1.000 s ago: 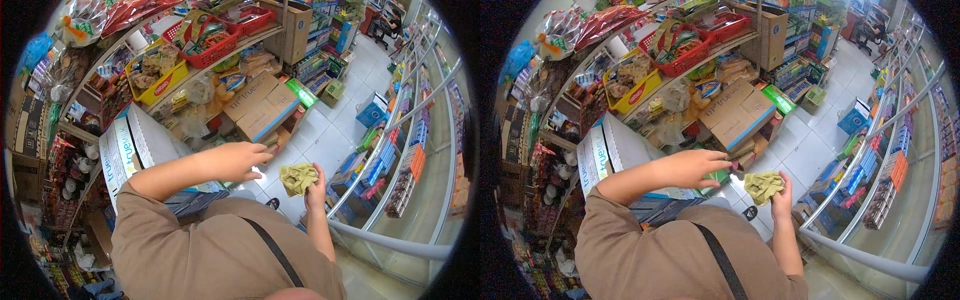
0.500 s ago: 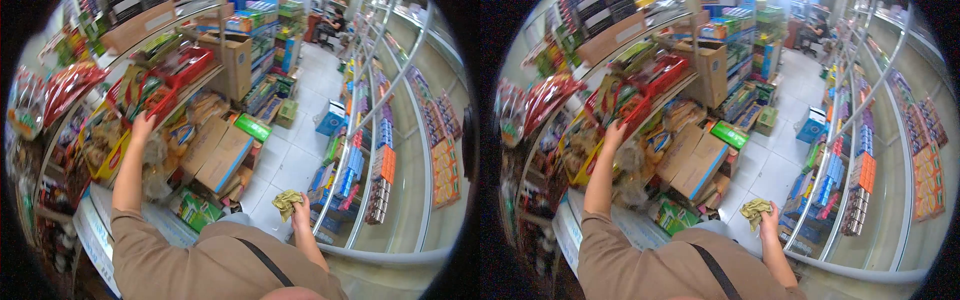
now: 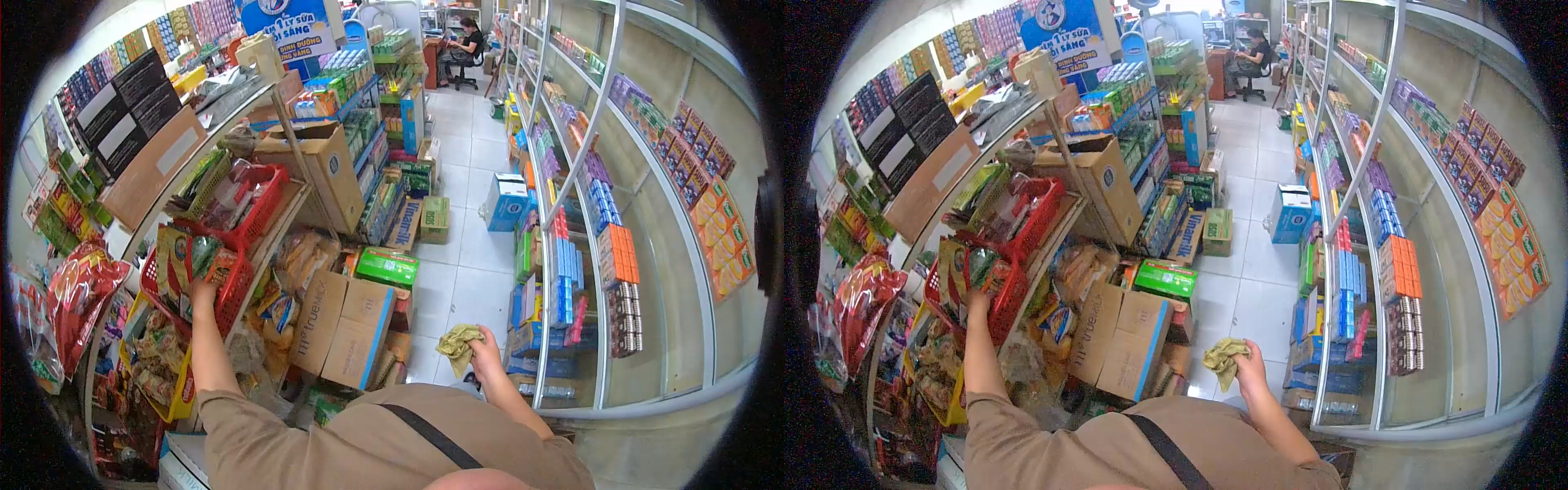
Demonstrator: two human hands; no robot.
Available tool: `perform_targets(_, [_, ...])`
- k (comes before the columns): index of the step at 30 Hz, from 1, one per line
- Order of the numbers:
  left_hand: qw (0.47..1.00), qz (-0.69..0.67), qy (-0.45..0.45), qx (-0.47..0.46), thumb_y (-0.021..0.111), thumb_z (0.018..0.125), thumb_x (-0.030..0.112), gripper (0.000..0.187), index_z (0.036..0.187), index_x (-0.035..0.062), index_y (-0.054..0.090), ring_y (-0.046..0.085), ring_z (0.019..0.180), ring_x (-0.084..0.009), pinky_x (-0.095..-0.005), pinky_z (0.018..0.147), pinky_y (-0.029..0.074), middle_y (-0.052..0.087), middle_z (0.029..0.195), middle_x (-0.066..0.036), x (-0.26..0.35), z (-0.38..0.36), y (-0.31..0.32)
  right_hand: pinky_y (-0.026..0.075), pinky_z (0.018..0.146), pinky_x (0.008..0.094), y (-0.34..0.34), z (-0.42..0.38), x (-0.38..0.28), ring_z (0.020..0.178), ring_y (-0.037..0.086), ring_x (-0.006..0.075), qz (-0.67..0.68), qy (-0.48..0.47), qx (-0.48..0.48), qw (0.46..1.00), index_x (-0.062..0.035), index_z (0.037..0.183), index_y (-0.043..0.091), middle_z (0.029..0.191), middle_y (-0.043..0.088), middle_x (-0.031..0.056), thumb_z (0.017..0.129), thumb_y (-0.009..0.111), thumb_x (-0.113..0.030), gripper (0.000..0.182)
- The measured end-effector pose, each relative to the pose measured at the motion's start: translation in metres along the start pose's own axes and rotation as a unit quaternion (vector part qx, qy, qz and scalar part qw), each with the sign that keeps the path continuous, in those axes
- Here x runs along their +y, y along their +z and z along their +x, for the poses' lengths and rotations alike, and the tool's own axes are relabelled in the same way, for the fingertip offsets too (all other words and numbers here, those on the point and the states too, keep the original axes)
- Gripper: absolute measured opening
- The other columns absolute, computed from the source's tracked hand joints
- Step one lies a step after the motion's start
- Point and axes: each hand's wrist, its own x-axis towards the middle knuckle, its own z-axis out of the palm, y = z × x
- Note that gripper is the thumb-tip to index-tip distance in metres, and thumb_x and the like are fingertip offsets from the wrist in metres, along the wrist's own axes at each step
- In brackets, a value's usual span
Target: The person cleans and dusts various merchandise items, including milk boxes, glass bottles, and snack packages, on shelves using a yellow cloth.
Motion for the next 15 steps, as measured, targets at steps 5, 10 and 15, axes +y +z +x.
perform_targets(5, [0.953,-0.302,-0.015,0.023,0.067,0.077,0.019,0.051,0.120,-0.0031,0.052,0.061,0.097,-0.0288,-0.0384,0.081,0.047,0.061,0.108,-0.020,0.015,-0.016,-0.017,0.051,0.079,0.0381,-0.001,0.037,-0.005,0.098,0.057,0.0257,-0.010,0.014,-0.004,1.000,-0.0032,0.126,0.037,0.111,0.053,0.0153,0.083,0.054,-0.002,0.046])
perform_targets(10, [0.873,-0.439,0.151,0.149,0.055,0.086,0.018,0.021,0.099,0.0020,0.054,0.051,0.065,-0.0146,-0.0299,0.063,0.039,0.056,0.078,-0.004,0.015,-0.029,-0.040,0.050,0.079,0.0372,0.015,0.079,-0.036,0.099,0.057,0.0247,-0.016,0.019,-0.052,0.998,-0.0018,0.125,0.038,0.111,0.054,0.0142,0.083,0.054,-0.002,0.044])
perform_targets(15, [0.620,-0.771,0.100,0.103,0.052,0.088,0.018,0.010,0.087,0.0084,0.049,0.044,0.059,-0.0065,-0.0233,0.055,0.037,0.048,0.071,0.003,0.099,-0.174,-0.091,0.047,0.085,0.0338,0.036,0.138,-0.071,0.101,0.055,0.0226,-0.030,-0.007,-0.118,0.993,-0.0013,0.123,0.042,0.111,0.054,0.0124,0.083,0.052,0.000,0.042])
